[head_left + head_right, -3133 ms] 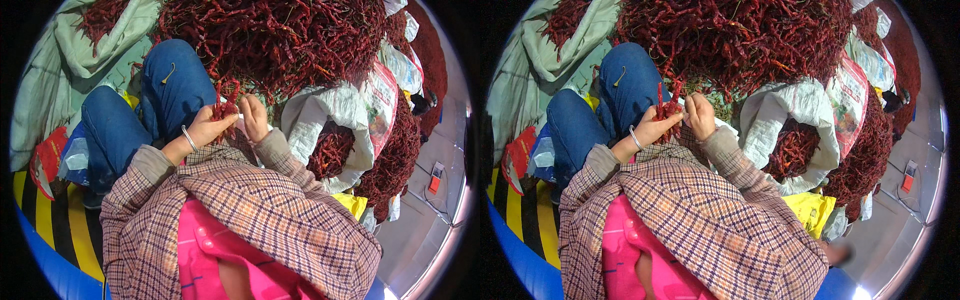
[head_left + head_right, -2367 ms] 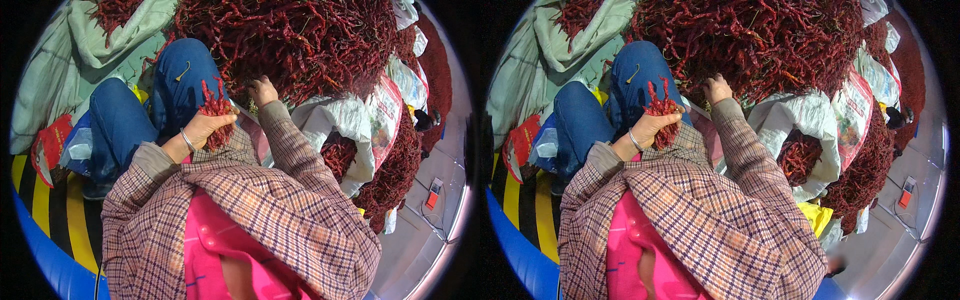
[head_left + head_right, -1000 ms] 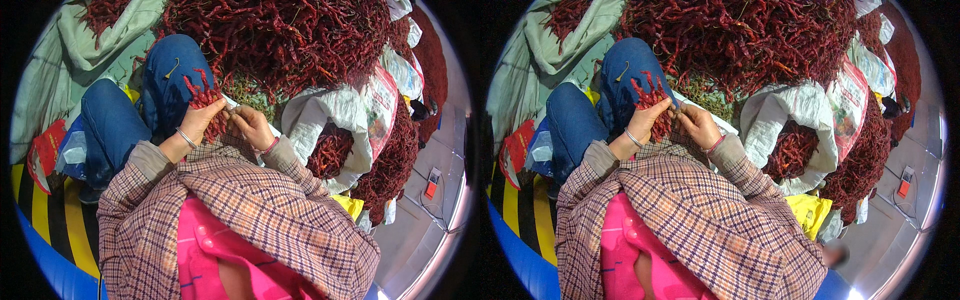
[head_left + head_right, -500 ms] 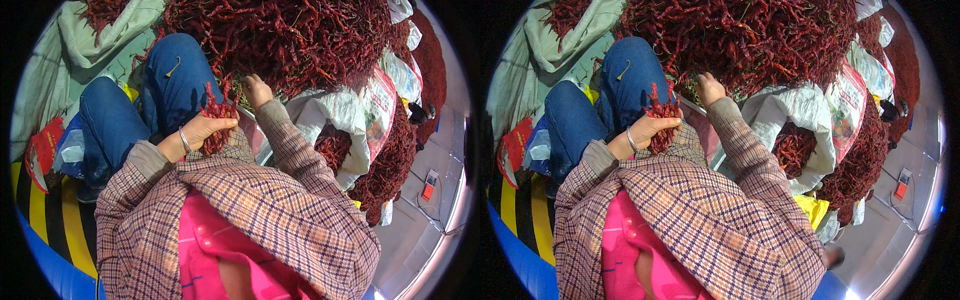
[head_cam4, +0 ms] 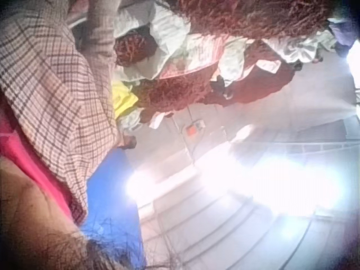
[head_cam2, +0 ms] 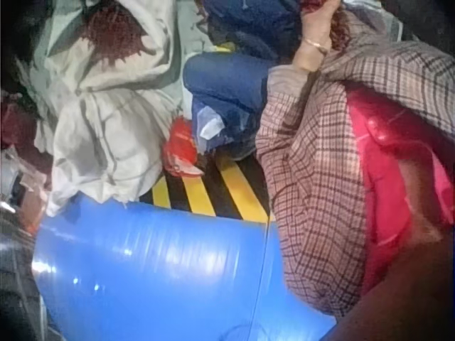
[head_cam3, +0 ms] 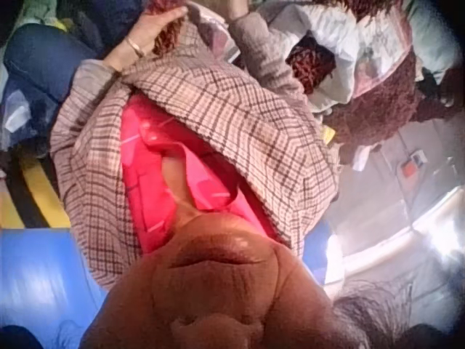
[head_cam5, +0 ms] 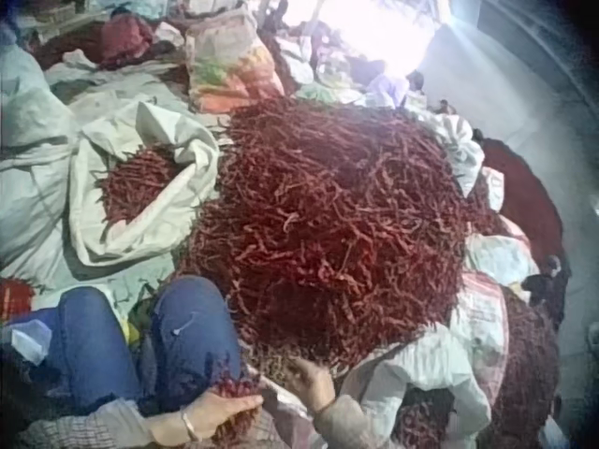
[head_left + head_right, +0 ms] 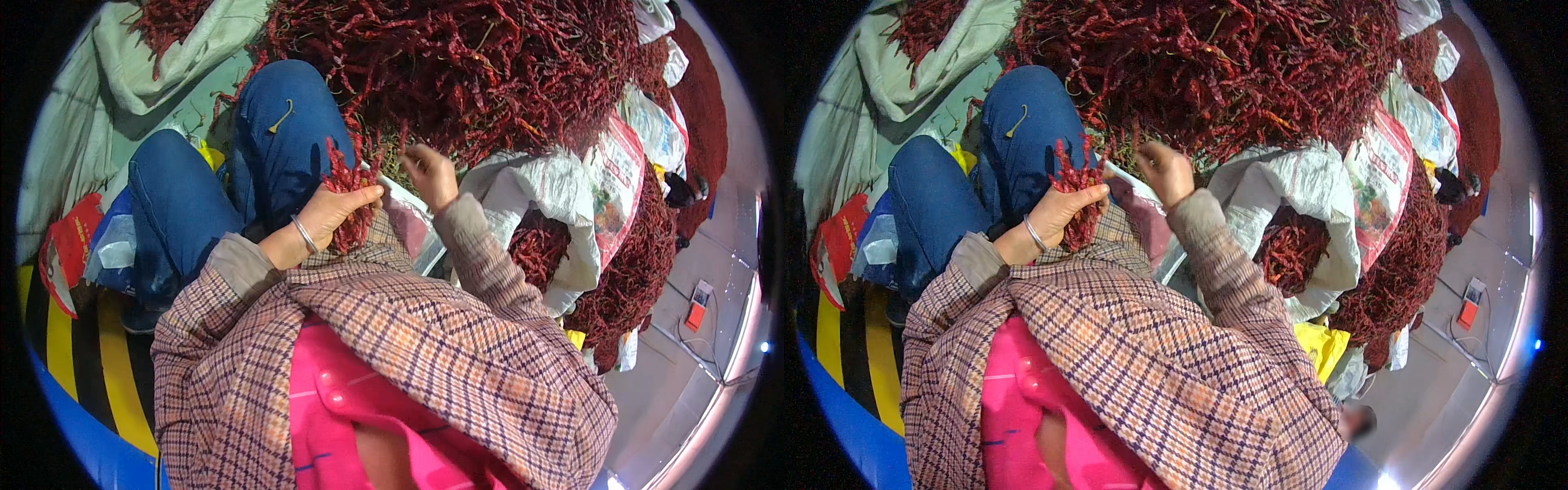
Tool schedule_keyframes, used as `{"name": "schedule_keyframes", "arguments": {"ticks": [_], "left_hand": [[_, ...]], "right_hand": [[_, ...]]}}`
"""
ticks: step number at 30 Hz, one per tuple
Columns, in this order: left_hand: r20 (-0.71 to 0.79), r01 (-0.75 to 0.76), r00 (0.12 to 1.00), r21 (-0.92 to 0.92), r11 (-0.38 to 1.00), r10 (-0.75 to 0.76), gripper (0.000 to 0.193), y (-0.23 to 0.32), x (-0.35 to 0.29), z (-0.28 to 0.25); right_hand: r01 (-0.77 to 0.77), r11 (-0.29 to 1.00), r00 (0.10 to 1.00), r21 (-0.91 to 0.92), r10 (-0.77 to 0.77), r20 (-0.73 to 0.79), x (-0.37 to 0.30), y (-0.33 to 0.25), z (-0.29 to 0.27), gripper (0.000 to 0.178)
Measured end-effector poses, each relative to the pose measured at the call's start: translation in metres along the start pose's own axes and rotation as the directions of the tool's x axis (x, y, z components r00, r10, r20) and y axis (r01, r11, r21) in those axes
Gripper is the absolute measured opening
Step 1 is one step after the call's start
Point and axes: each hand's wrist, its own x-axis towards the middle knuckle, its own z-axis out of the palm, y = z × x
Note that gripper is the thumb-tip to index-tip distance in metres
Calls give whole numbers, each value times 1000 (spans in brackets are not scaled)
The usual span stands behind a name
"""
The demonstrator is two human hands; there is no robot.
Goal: The person sits on the floor and repeatedly picks dried red chilies from a large pile, removes the stems by hand, and drops the de-stemmed chilies into a white sack. The process continues with the same repetitive motion throughout the clip.
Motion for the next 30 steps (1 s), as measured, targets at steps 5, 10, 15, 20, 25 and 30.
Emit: {"name": "schedule_keyframes", "arguments": {"ticks": [5,10,15,20,25,30], "left_hand": [[-88,-101,991,56,993,105,13,0,-1,1],[-103,-237,961,171,956,256,14,-3,2,4],[-84,-240,956,326,914,281,14,2,-2,6],[-192,-265,940,110,958,282,10,-4,4,4],[-165,-176,973,-75,982,162,13,6,3,3],[-251,-268,939,-97,958,237,15,0,6,-8]], "right_hand": [[178,982,981,61,-181,64,-40,-68,5,20],[67,990,988,127,-84,131,-44,-48,6,24],[18,993,988,121,-36,149,-52,-49,5,19],[-169,928,973,333,103,207,-52,-53,6,17],[-390,359,916,848,246,317,-41,-49,17,18],[319,944,946,-79,-322,-27,-40,-39,25,11]]}}
